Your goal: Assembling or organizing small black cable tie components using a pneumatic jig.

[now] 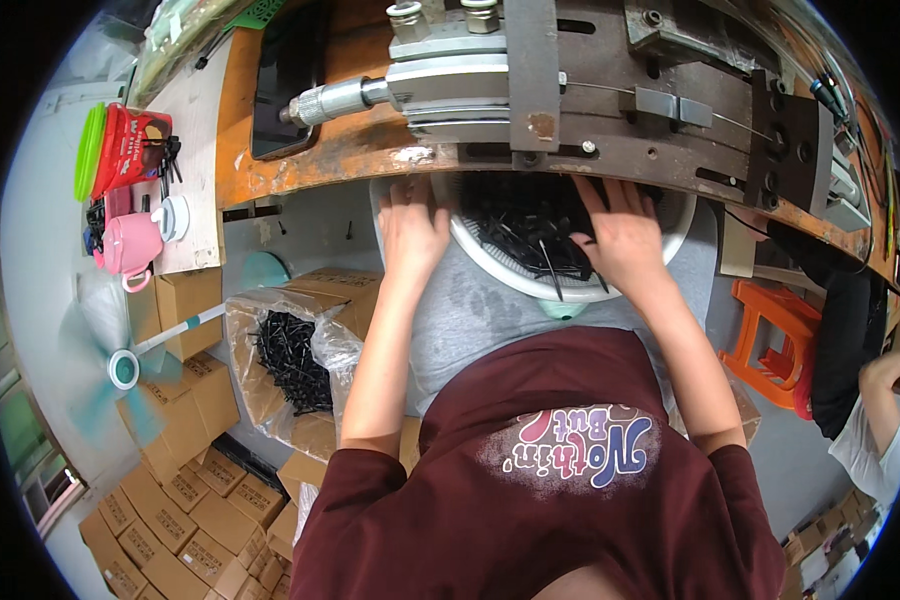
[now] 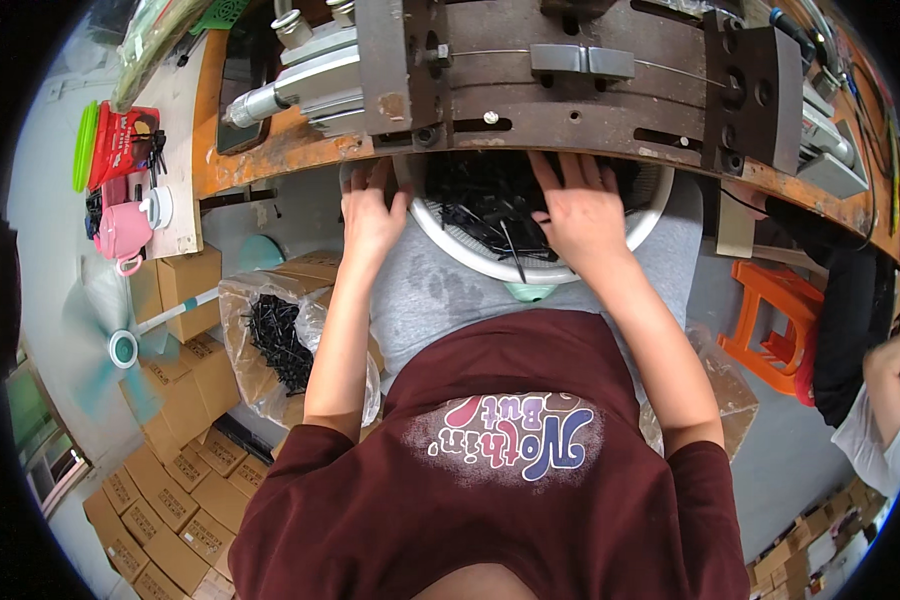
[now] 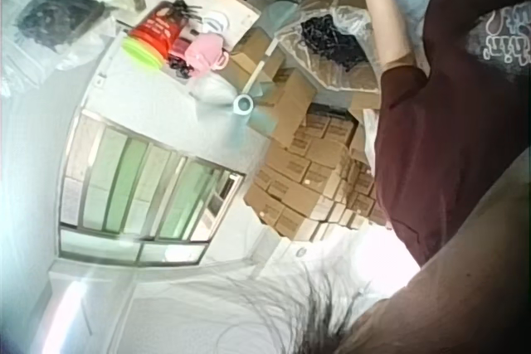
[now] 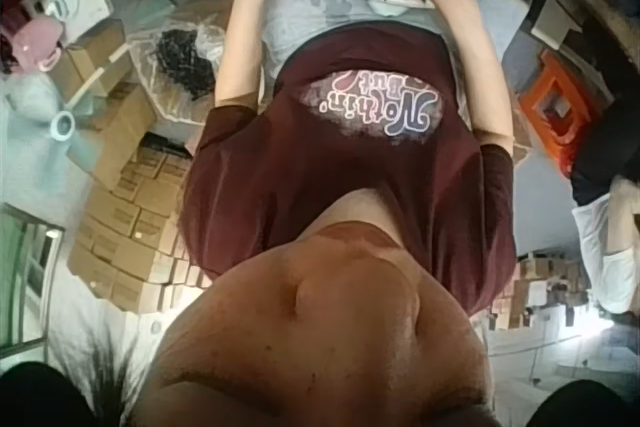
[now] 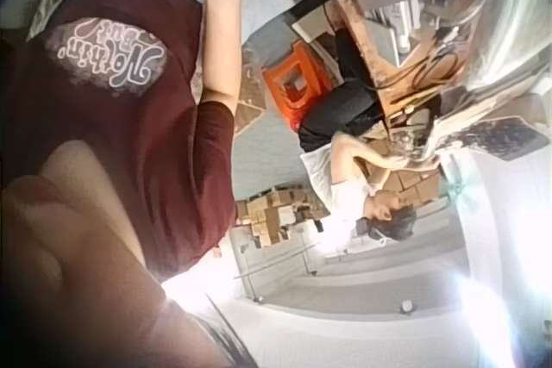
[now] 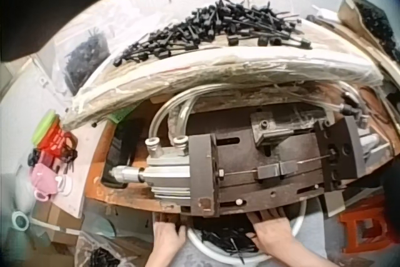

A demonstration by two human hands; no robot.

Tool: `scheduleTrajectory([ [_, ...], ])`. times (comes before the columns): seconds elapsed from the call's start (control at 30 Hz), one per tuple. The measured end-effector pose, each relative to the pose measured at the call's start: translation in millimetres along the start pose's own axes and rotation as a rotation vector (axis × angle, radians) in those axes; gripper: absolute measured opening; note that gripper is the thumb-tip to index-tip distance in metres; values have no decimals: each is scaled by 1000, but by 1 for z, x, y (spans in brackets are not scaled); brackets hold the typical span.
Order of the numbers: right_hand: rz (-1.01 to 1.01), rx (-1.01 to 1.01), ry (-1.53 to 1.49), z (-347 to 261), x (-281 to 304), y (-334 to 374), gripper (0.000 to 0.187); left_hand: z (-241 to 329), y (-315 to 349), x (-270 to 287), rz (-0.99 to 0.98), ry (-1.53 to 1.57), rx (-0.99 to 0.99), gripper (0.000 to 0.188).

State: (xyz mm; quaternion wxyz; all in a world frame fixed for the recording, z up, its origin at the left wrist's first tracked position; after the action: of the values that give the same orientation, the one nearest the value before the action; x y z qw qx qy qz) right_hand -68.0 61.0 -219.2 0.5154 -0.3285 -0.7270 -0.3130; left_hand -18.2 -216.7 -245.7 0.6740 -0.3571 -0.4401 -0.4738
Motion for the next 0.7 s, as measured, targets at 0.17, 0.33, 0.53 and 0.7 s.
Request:
scheduleTrajectory([
  [0.17, 229, 295, -342, -49, 99, 31, 51, -14, 17, 22, 28, 138, 18, 46],
  [0.33, -541, 1360, -2019, -115, 158, 66, 25, -13, 12, 32, -34, 74, -108, 39],
  [0.53, -814, 1720, -1551, -122, 188, 63, 28, -9, 7, 71, -196, -36, -312, 36],
  [0.7, -58, 1089, -753, -159, 180, 93, 21, -24, 4, 102, -396, -212, -391, 32],
])
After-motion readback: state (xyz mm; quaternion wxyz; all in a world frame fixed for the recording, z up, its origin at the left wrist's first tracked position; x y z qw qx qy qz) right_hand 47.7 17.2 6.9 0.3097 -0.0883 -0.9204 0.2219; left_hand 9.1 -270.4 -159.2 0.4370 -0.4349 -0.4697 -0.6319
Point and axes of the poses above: each hand's wrist, its own y-axis away from the middle knuckle, its own x-axis out of the back of the hand, z = x × y, the point moved 1 cm from there along -y, towards the middle knuckle, and after that the axes turned 5 degrees about x, right-handed, at the moved point
